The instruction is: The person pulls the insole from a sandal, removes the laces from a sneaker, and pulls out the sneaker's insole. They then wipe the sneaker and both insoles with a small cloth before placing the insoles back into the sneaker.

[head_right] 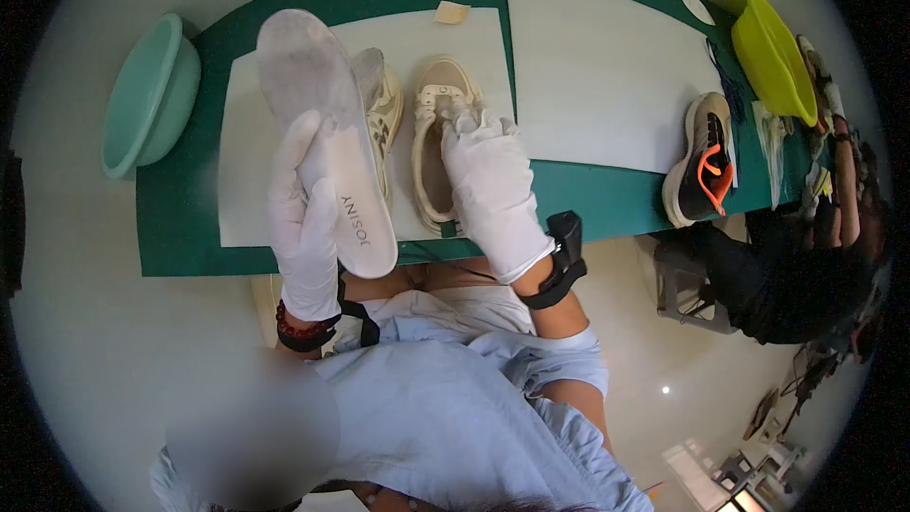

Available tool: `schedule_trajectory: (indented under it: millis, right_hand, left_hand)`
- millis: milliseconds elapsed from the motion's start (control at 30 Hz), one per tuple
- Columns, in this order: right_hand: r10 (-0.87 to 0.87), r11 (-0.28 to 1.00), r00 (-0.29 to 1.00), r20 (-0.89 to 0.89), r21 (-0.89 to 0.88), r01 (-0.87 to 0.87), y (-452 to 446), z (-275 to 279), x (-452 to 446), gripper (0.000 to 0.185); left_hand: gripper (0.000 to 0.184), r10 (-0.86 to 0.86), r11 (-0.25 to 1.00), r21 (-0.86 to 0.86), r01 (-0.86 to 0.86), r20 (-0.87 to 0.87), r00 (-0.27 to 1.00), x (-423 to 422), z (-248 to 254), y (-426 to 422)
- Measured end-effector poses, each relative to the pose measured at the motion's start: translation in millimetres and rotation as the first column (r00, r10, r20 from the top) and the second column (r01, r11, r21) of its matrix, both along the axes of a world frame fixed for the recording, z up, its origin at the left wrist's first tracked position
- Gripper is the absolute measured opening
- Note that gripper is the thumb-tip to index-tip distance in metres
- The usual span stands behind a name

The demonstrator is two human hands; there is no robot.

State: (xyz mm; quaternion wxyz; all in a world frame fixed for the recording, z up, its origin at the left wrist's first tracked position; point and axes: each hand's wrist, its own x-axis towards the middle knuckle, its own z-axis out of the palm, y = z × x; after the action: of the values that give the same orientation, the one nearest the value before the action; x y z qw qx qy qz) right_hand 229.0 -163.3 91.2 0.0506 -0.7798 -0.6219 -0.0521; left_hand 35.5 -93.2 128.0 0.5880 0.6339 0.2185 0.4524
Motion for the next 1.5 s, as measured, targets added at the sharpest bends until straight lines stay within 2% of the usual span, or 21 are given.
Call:
schedule_trajectory:
  millis: [33,100,167,267,367,467,600,733,833,933,1033,1133,1167,1233,1333,1367,1433,1467,1500]
  right_hand:
    - [-0.008,1.000,0.999,0.050,0.003,0.008,4,-4,1,0.046]
    - [-0.089,0.993,0.996,0.012,-0.076,0.089,14,-4,1,0.049]
    - [-0.039,0.997,0.986,0.161,-0.052,0.048,21,-11,6,0.044]
    - [-0.003,0.999,0.993,0.115,-0.044,0.008,29,-8,14,0.037]
    - [0.187,0.948,0.979,0.085,0.246,-0.203,26,7,17,0.028]
    - [0.044,0.982,0.979,-0.198,0.191,-0.006,11,10,10,0.033]
    - [-0.051,0.964,0.995,-0.091,-0.264,0.025,6,11,-8,0.036]
    - [-0.068,0.955,0.995,-0.069,-0.292,0.045,11,33,-12,0.028]
    - [0.159,0.987,0.986,0.041,-0.013,-0.158,7,31,-22,0.028]
    - [0.291,0.949,0.956,-0.026,-0.115,-0.292,2,13,-8,0.026]
    - [0.278,0.931,0.916,-0.288,-0.156,-0.331,7,15,13,0.027]
    - [0.216,0.968,0.890,-0.401,-0.033,-0.250,-3,44,0,0.022]
    - [0.196,0.981,0.829,-0.524,0.118,-0.157,-13,43,-1,0.021]
    - [0.218,0.929,0.646,-0.732,0.358,0.092,-36,36,-1,0.023]
    - [0.015,0.812,0.699,-0.715,0.417,0.408,-43,19,-11,0.042]
    - [0.039,0.804,0.562,-0.827,0.360,0.474,-44,13,-15,0.058]
    - [0.117,0.833,0.219,-0.969,0.216,0.509,-44,-8,-10,0.053]
    - [0.150,0.851,0.031,-0.988,0.145,0.504,-42,-14,-8,0.051]
    - [-0.014,0.893,0.281,-0.960,0.114,0.436,-40,-13,-10,0.040]
  left_hand:
    - [0.055,-0.018,0.999,-0.026,0.019,0.017,1.000,-6,1,-1]
    - [0.054,-0.005,1.000,-0.016,0.005,0.036,0.999,-15,-1,-4]
    - [0.053,0.018,1.000,0.021,-0.019,0.039,0.999,-22,-6,-2]
    - [0.052,0.052,0.995,0.086,-0.053,0.016,0.999,-31,-12,-2]
    - [0.052,0.067,0.994,0.091,-0.067,-0.003,0.998,-39,-11,-2]
    - [0.052,0.079,0.994,0.070,-0.079,-0.004,0.997,-46,-17,-3]
    - [0.050,0.090,0.994,0.063,-0.089,-0.023,0.996,-45,-18,0]
    - [0.048,0.074,0.997,0.035,-0.072,-0.057,0.996,-43,-16,-2]
    - [0.048,0.104,0.988,0.126,-0.091,-0.102,0.989,-44,-18,-1]
    - [0.048,0.084,0.995,0.065,-0.078,-0.109,0.990,-45,-17,-4]
    - [0.048,0.092,0.993,0.079,-0.082,-0.120,0.989,-41,-20,-4]
    - [0.048,0.078,0.989,0.133,-0.061,-0.123,0.989,-37,-18,-4]
    - [0.049,0.062,0.994,0.100,-0.050,-0.113,0.992,-36,-19,-5]
    - [0.050,0.032,0.999,0.031,-0.030,-0.091,0.995,-35,-21,-9]
    - [0.057,0.014,0.991,0.133,0.006,-0.150,0.989,-26,-16,-10]
    - [0.060,-0.001,0.992,0.123,0.018,-0.135,0.991,-19,-16,-11]
    - [0.067,-0.028,0.994,0.104,0.040,-0.111,0.993,-3,-17,-15]
    - [0.070,-0.064,0.998,0.016,0.066,-0.124,0.990,2,-15,-17]
    - [0.073,-0.100,0.993,-0.075,0.090,-0.134,0.986,6,-14,-19]
